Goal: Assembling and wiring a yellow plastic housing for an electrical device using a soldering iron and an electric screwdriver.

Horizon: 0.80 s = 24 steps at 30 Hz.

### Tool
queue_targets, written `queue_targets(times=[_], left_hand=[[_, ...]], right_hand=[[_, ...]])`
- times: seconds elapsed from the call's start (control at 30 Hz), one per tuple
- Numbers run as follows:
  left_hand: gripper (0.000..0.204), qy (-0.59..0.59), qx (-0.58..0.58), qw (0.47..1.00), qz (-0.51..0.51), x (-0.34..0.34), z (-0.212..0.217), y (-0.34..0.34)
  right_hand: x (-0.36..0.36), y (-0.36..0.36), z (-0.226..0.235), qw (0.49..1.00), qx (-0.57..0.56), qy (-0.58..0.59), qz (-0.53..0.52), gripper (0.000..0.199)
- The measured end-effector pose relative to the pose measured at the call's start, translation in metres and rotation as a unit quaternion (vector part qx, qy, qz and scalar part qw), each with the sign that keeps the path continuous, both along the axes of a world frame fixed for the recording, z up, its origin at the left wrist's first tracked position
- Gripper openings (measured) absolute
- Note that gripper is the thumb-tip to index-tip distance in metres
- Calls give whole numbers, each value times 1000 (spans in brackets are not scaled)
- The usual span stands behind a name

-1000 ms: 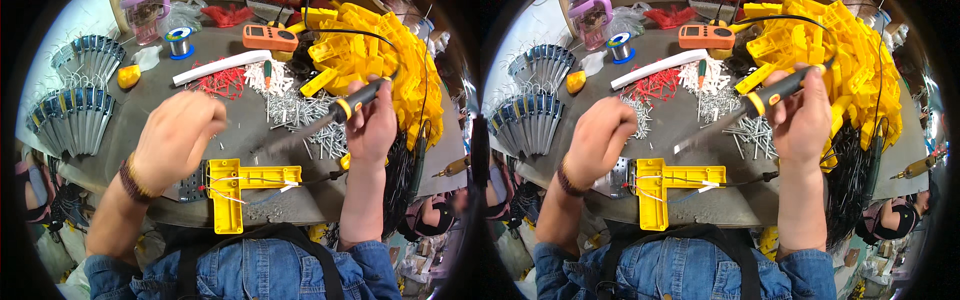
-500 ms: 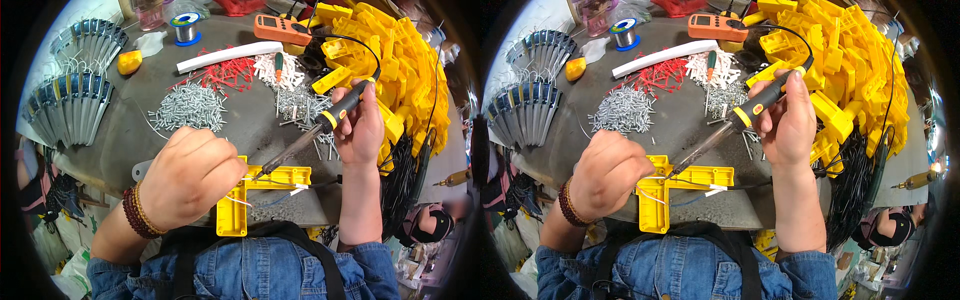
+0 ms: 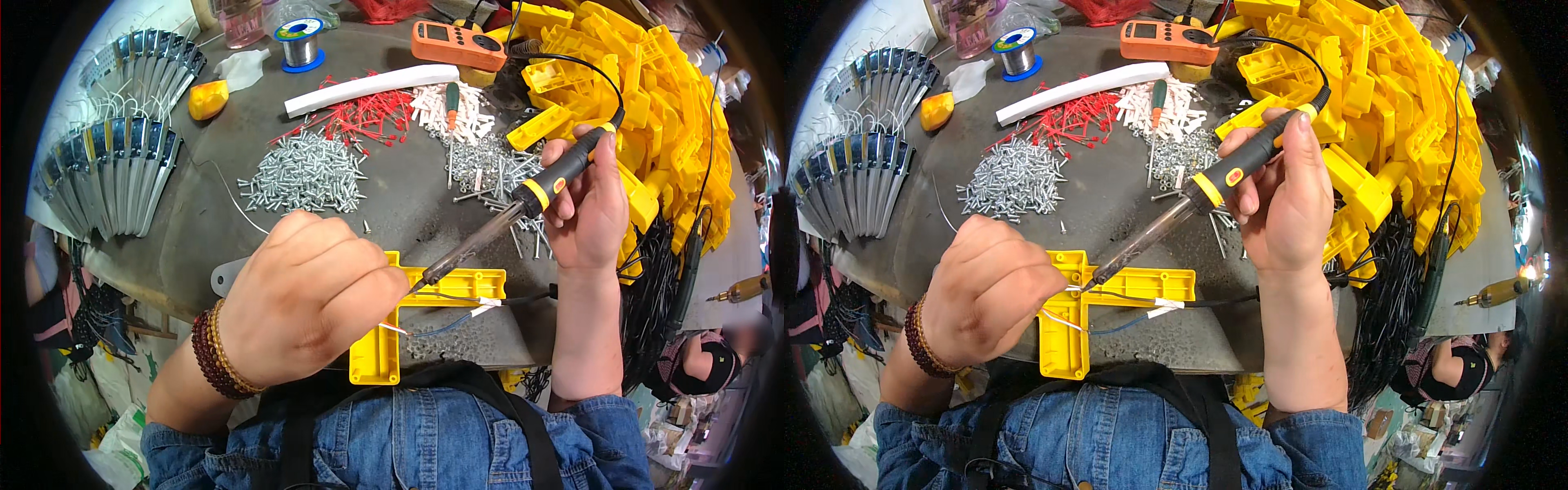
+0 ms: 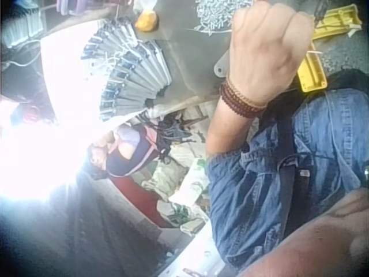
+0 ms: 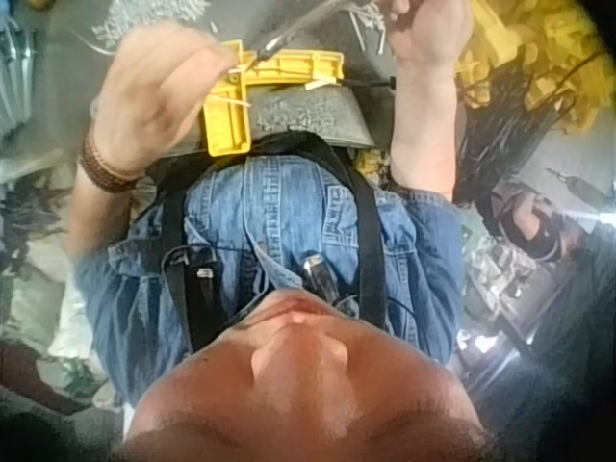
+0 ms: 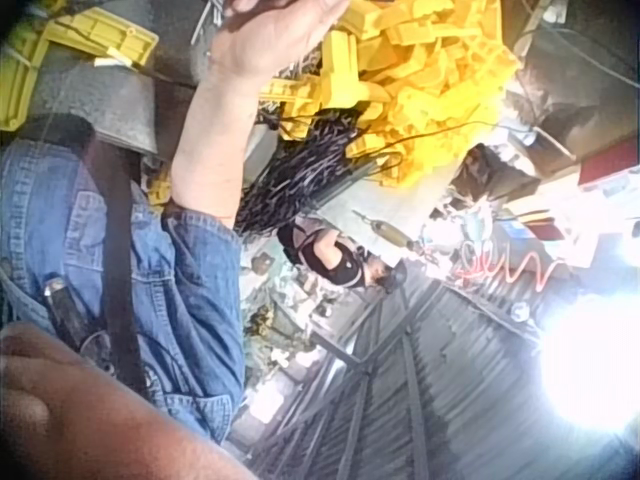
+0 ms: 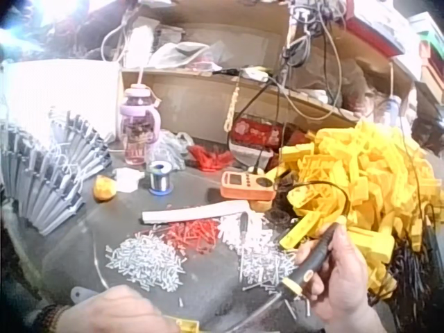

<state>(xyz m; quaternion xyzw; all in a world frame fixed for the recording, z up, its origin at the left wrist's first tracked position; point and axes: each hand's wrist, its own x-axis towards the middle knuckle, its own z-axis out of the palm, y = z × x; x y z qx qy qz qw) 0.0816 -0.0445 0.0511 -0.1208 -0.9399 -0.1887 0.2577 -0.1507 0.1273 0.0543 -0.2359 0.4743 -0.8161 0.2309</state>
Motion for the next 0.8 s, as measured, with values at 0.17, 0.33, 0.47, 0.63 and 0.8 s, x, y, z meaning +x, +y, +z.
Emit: queue_targets(times=[0.17,0.33,0.47,0.63,0.8], left_hand=[[26,-8,2,1000,1,0,3,1],[27,13,9,1000,-12,-3,-1,1],[27,0,4,1000,-17,-3,-2,1],[27,22,22,1000,-6,1,-1,2],[28,7,31,999,13,12,3,1]], right_hand=[[-1,1,1,1000,-7,3,5,32],[0,0,1,1000,-9,2,2,32],[1,0,1,1000,-11,2,10,32],[-1,4,4,1000,-18,-6,7,32],[-5,8,4,1000,-28,-9,2,33]])
